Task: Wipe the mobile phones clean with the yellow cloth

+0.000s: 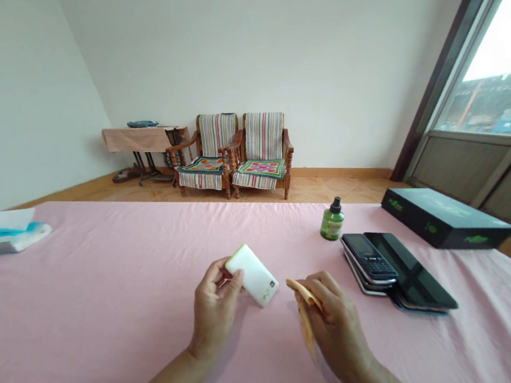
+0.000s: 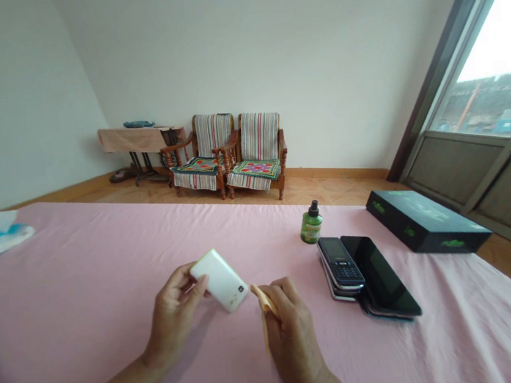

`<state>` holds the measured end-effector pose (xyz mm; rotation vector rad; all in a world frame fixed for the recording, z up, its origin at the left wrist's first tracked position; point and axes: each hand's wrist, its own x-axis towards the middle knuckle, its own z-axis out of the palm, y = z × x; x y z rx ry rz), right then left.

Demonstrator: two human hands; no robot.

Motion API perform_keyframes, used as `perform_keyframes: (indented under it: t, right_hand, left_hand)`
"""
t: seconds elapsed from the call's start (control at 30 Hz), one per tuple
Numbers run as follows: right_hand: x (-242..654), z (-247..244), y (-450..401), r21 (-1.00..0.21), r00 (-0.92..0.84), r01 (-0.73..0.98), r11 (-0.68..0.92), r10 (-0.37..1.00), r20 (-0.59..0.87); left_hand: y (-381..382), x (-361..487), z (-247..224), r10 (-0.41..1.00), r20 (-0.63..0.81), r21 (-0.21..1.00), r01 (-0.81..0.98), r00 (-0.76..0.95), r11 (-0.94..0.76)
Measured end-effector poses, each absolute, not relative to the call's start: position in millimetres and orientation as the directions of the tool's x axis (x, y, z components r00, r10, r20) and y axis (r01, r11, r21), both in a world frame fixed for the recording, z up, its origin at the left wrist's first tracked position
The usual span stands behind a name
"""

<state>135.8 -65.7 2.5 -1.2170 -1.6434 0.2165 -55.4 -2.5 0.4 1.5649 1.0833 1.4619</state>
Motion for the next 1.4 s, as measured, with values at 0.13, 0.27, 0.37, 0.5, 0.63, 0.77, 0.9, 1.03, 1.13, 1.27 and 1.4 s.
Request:
perform_keyframes:
  t: [0.13, 0.27, 0.37, 0.5, 0.63, 0.77, 0.9, 1.03, 1.13, 1.27, 1.4]
  right_hand:
    - [142.7, -2.4, -60.1, -0.678, 0.102, 0.619, 0.396, 0.815, 0.570]
    - [147.1, -5.9, -56.5, -0.713, 0.145, 0.629, 0.310, 0.854, 0.499]
    - [148.0, -6.5, -56.6, -0.721, 0.144, 0.630, 0.288, 0.869, 0.473]
    - [150.0, -6.6, -56.1, -0.709, 0.151, 0.642, 0.292, 0.859, 0.490]
    - [152.9, -6.4, -54.4, -0.701, 0.173, 0.649, 0.295, 0.841, 0.513]
    - [155.6, -3.7, -54.2, -0.686, 0.183, 0.654, 0.318, 0.814, 0.552]
    - [159.5, 0.7, -54.8, -0.644, 0.187, 0.681, 0.350, 0.767, 0.614]
    - [159.8, 2.1, -54.5, -0.634, 0.195, 0.685, 0.360, 0.747, 0.636]
    - [157.8, 0.2, -53.9, -0.651, 0.195, 0.674, 0.349, 0.766, 0.612]
    - [158.2, -6.2, -52.3, -0.659, 0.159, 0.678, 0.325, 0.811, 0.564]
    - [162.4, -13.0, -48.6, -0.647, 0.106, 0.686, 0.333, 0.834, 0.542]
  left_hand:
    - [4.9, -55.2, -6.5, 0.963, 0.262, 0.961, 0.074, 0.060, -0.267]
    - [6.2, -54.6, -8.6, 0.965, 0.224, 0.966, 0.099, 0.136, -0.239]
    - [4.1, -56.4, -3.4, 0.959, 0.218, 0.962, 0.126, 0.179, -0.242]
    - [1.6, -61.8, 4.2, 0.938, 0.203, 0.951, 0.170, 0.281, -0.257]
    - [3.5, -69.0, 7.3, 0.857, 0.178, 0.923, 0.219, 0.483, -0.315]
    - [5.6, -73.8, 9.5, 0.812, 0.124, 0.888, 0.302, 0.571, -0.347]
    - [0.5, -70.1, 8.7, 0.891, 0.169, 0.775, 0.501, 0.422, -0.385]
    - [-11.2, -59.5, 6.8, 0.900, 0.235, 0.556, 0.709, 0.366, -0.434]
    - [-20.6, -52.0, 8.5, 0.863, 0.190, 0.521, 0.697, 0.468, -0.493]
    - [-29.6, -47.3, 11.4, 0.818, 0.141, 0.562, 0.636, 0.557, -0.530]
    - [-34.1, -45.7, 10.8, 0.738, 0.171, 0.592, 0.530, 0.653, -0.607]
